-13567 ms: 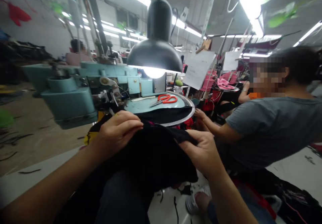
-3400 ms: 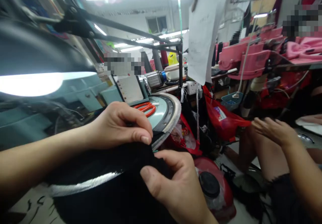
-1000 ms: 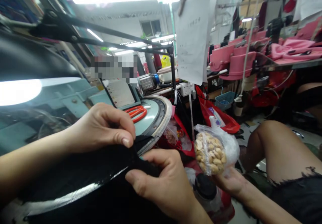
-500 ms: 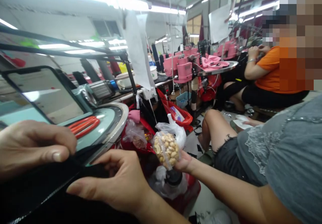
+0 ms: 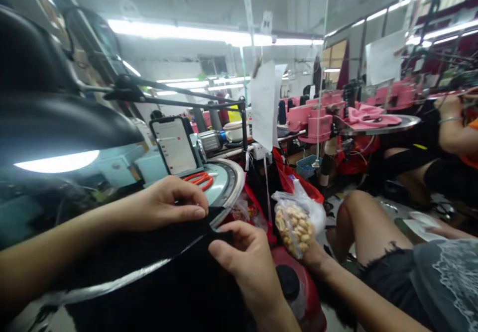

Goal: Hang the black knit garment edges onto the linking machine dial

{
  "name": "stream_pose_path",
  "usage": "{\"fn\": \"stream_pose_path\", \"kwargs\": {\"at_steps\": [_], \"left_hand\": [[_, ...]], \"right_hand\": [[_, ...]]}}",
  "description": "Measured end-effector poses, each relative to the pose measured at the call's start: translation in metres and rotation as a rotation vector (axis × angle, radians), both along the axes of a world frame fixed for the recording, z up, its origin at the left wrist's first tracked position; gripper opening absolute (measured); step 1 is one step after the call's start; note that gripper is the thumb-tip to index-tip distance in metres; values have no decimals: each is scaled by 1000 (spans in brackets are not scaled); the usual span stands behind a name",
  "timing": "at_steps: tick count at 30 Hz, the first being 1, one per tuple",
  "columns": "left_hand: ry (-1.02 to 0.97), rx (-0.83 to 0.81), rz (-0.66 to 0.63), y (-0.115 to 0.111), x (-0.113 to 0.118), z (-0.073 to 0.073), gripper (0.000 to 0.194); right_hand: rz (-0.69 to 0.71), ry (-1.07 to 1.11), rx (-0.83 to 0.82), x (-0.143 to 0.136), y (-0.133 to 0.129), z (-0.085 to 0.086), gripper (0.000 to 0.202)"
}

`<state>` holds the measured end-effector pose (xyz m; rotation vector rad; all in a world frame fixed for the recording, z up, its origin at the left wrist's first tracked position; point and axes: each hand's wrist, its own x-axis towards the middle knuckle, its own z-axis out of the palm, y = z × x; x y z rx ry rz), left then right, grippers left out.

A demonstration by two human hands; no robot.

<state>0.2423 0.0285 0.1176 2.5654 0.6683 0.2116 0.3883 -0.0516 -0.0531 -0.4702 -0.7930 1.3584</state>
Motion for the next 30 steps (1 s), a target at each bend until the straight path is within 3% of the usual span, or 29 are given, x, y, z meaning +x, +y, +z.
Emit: {"fn": "stream_pose_path", "kwargs": {"at_steps": [3,11,30], "left_hand": [[-51,-16,0,1,0,-4,26],[-126,-5,-53,4,-2,-5,23],[-112,-176,42,9,2,-10,26]], "right_hand": [[43,-75,-12,2,2,6,33],[-63,-248,26,1,0,12,23],[-72,-186,8,1,6,7,30]]}}
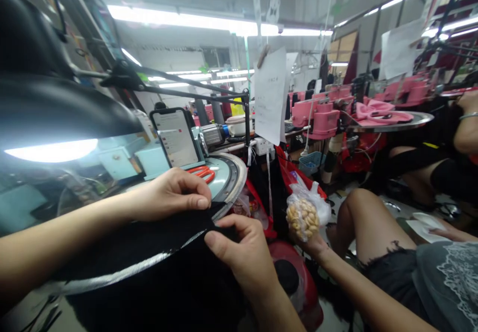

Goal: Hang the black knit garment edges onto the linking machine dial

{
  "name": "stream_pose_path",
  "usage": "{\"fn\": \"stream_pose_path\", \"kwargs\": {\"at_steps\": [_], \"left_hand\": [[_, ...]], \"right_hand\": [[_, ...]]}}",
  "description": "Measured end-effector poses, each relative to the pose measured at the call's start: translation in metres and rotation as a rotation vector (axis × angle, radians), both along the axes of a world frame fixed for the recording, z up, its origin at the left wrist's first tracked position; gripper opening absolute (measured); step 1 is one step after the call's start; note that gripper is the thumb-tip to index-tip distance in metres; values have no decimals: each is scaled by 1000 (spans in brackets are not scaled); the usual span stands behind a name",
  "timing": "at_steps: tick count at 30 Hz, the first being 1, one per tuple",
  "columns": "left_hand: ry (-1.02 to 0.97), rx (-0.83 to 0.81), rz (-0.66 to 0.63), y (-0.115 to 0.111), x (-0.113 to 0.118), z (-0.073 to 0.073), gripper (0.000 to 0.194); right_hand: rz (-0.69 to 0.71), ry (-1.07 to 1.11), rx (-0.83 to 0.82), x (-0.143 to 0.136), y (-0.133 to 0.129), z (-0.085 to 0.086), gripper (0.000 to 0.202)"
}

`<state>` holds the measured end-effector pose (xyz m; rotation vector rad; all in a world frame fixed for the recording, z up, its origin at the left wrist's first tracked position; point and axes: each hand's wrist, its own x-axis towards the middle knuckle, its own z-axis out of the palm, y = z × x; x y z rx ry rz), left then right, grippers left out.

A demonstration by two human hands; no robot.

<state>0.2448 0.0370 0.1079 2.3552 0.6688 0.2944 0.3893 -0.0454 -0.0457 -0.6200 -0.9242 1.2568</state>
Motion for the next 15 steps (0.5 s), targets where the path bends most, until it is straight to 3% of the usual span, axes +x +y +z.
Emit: {"fn": "stream_pose_path", "kwargs": {"at_steps": [3,9,15], "left_hand": [[-23,26,-23,1,-1,-1,25],[-49,142,-110,0,-3,2,23],[-51,163,-105,-1,-3,0,24]], "right_hand": [[-10,-40,5,1,-3,3,28],[-159,-15,43,2,-10,6,25],[-13,23,-57,-4,-7,5,31]]}}
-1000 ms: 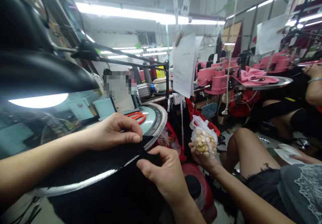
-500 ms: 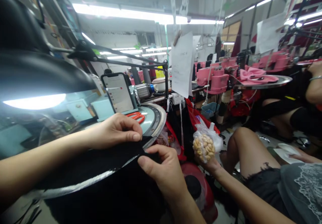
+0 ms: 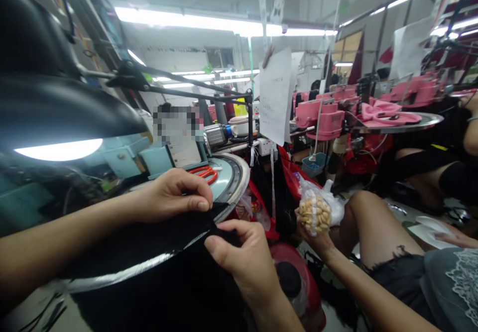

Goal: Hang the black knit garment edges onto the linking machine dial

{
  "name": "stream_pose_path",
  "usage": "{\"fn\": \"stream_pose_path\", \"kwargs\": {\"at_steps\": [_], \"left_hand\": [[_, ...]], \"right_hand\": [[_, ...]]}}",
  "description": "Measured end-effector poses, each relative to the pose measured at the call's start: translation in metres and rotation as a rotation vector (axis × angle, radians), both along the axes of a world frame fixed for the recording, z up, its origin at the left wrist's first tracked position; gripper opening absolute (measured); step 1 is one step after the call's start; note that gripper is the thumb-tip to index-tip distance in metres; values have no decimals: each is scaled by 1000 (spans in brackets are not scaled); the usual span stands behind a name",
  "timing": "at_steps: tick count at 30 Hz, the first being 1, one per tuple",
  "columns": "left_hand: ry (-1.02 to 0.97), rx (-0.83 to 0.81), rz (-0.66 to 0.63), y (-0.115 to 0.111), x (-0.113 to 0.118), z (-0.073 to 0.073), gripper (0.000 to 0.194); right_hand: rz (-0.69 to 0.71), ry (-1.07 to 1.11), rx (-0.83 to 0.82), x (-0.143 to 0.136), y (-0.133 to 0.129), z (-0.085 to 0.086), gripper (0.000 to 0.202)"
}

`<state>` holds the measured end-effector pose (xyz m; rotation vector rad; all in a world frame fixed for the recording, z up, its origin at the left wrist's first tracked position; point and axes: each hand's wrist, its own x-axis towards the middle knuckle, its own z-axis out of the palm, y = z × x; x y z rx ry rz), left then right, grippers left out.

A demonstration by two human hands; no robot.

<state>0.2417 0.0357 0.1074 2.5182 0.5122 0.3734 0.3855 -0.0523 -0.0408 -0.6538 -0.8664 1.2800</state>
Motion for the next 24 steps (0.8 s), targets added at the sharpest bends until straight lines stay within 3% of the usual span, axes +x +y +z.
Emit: {"fn": "stream_pose_path", "kwargs": {"at_steps": [4,17,24], "left_hand": [[-4,-18,22,1,1,-2,25],[-11,-26,28,0,0,0,22],[59,63,-124,-2,-10,13,7]], "right_hand": [[-95,-19,25,-3,0,0,26],[-71,-54,68,-1,4,3,21],[36,54,136,1,10,9,14]]}}
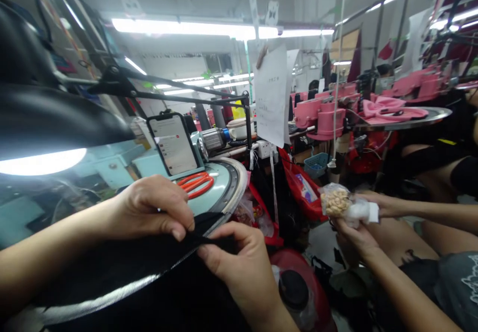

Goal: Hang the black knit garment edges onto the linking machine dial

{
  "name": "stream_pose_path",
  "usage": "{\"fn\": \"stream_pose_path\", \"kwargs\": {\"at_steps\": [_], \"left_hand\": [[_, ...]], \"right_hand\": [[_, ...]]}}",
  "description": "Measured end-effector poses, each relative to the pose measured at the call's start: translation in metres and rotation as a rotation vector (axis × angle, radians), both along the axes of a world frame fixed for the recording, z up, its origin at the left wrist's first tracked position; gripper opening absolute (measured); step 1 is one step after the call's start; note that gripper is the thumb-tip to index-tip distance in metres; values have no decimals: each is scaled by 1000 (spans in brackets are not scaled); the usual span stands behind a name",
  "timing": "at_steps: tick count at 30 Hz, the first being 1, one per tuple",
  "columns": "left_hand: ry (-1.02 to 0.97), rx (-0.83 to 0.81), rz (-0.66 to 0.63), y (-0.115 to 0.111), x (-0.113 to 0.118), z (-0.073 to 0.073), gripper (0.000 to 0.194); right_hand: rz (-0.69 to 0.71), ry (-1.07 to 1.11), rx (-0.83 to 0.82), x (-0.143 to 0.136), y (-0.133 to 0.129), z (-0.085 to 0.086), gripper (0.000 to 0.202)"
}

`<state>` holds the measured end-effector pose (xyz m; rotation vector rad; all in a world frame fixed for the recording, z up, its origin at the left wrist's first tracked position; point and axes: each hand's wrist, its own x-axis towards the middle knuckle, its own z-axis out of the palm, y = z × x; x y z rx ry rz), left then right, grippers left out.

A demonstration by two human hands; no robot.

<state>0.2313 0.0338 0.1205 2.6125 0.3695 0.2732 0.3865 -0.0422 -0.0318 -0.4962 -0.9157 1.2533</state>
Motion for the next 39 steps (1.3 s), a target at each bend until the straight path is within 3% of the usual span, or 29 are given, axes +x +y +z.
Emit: {"fn": "stream_pose_path", "kwargs": {"at_steps": [2,5,9,16,22,27,29,32,34,36,39], "left_hand": [[12,13,-7,0,-1,2,7],[32,9,81,1,1,0,12],[40,-1,171,1,5,-4,20],[31,-47,159,1,5,-4,19],[38,-40,171,-1,4,-4,22],[105,-34,217,13,5,-3,32],[166,-82,268,14,-1,1,39],[305,-92,332,-4,-20,8,43],[260,14,373,-22,-33,7,38],[77,163,442,-35,-43,1,31],[-100,261,516,-31,-46,-8,28]], "right_hand": [[14,14,14,1,1,-2,14],[15,-24,10,5,0,-8,16],[-125,-184,-43,8,-5,-10,15],[-341,-250,18,1,-9,4,2],[-273,-157,-6,1,-8,3,15],[-193,0,-101,2,5,-21,35],[-250,37,-140,5,6,-38,36],[-376,20,-223,12,-7,-58,39],[-331,-35,-214,7,-19,-58,44],[-200,-89,-144,-9,-26,-49,54],[-28,-139,-104,-42,-21,-35,53]]}}
